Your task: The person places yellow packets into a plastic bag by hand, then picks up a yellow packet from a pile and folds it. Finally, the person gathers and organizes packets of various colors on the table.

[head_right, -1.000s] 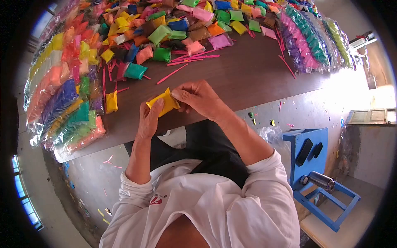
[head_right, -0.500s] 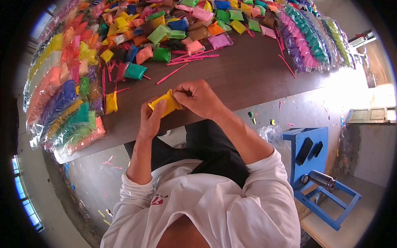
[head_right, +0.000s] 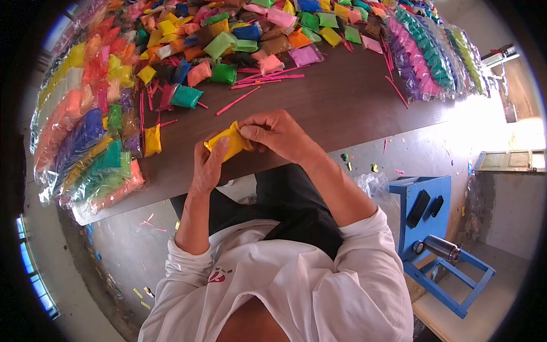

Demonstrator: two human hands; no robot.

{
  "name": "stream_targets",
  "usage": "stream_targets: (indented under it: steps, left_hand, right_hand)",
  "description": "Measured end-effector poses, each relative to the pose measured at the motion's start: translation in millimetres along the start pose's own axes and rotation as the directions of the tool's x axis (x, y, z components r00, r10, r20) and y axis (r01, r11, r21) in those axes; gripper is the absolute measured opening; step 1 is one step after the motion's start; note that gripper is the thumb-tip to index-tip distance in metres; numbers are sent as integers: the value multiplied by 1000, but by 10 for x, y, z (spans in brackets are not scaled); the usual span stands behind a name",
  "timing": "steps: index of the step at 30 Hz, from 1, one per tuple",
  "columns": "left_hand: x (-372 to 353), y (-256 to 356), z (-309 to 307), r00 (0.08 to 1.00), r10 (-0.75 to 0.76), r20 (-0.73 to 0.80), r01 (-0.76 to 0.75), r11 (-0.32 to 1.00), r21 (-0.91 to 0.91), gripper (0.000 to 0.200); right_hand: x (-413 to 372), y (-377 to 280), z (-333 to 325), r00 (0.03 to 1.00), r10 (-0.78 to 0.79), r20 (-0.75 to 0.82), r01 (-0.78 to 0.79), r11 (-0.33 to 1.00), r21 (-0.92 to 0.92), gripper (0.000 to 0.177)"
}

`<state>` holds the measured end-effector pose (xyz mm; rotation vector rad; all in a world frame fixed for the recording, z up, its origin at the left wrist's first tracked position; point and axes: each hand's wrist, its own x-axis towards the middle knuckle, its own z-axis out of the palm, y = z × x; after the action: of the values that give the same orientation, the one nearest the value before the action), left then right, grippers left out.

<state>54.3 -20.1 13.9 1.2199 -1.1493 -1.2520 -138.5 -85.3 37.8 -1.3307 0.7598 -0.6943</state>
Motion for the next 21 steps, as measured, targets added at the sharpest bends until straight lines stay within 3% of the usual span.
stream_targets:
  steps: [10, 21]
  left_hand:
    - [10, 5, 13, 1000, 20, 18, -20, 1000, -5, 52]
    - [-8, 24, 41, 1000, 7, -17, -7, 1000, 8, 54]
  right_hand:
    - [15, 66, -36, 998, 65, 19, -67, 988, 140, 29]
    - [16, 14, -20, 991, 133, -16, -131, 987, 91, 24]
